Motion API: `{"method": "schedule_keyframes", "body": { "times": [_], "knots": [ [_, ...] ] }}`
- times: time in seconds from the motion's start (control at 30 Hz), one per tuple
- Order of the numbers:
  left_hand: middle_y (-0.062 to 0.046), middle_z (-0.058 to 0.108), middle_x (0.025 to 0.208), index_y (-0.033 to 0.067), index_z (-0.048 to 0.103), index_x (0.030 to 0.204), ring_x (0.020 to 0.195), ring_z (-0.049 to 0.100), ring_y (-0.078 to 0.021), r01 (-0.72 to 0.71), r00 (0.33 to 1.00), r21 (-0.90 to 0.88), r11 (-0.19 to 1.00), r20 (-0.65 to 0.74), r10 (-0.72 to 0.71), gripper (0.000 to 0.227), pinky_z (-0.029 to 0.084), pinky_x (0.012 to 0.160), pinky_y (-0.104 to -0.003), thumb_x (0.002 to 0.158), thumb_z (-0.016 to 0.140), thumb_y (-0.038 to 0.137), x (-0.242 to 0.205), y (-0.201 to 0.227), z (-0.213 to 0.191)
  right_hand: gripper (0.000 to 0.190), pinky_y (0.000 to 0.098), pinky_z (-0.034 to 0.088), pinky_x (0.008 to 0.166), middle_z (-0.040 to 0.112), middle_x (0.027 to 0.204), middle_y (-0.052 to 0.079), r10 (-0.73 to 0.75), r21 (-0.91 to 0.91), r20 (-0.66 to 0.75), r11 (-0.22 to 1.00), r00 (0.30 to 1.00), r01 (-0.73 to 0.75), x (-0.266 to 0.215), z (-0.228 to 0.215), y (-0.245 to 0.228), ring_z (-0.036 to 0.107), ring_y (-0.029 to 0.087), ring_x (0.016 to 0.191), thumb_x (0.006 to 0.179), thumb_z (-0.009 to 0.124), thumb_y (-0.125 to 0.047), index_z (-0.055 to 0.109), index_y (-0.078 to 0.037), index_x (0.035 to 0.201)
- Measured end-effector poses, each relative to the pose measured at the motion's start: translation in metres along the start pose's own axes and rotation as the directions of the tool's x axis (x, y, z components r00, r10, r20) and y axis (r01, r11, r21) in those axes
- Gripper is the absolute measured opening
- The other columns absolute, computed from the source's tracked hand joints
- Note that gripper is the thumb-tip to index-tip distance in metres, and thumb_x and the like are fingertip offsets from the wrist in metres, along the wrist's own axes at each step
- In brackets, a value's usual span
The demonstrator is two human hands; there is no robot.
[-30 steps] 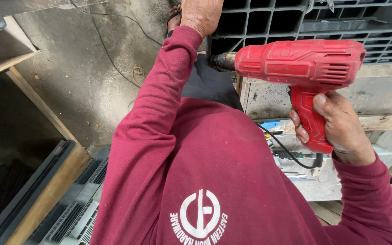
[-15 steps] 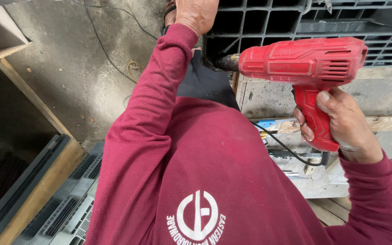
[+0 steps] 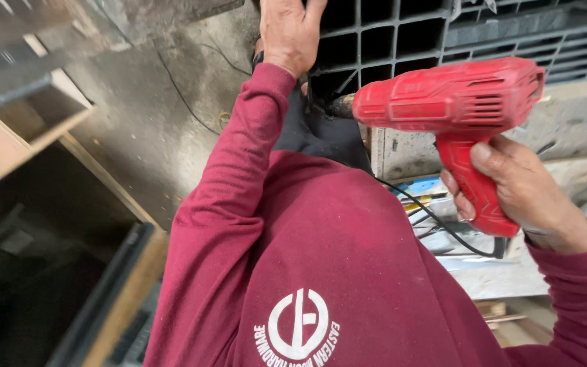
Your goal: The person uses a soldering iron to melt and fuse a broken corner of a grey plastic crate. They then apply a piece of cloth to the heated area and use a red heat gun to further soften and smooth the plastic, ensuring the repair holds.
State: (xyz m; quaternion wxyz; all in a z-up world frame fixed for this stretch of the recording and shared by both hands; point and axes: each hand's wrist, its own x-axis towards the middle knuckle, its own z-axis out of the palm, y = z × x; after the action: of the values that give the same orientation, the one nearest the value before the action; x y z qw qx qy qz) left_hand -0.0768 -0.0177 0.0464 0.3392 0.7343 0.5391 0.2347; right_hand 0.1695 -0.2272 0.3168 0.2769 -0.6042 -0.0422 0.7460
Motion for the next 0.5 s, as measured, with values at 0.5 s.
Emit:
{"method": "schedule_keyframes", "body": {
  "times": [0.5],
  "knots": [
    [-0.017,0.055,0.119,0.0005,0.052,0.138,0.104,0.047,-0.0237,0.133,0.832,-0.207,0.969,0.555,0.004,0.047,0.043,0.099,-0.035,0.101,0.069,0.025,0.011,0.090,-0.177,0.081,0.0290,0.048,0.071,0.053,0.108,0.008,-0.328,0.523,-0.306,0.727,0.894,0.445,0.002,0.234,0.032,0.052,0.016,0.082,0.096,0.057,-0.027,0.022,0.001,0.164]
  ]
}}
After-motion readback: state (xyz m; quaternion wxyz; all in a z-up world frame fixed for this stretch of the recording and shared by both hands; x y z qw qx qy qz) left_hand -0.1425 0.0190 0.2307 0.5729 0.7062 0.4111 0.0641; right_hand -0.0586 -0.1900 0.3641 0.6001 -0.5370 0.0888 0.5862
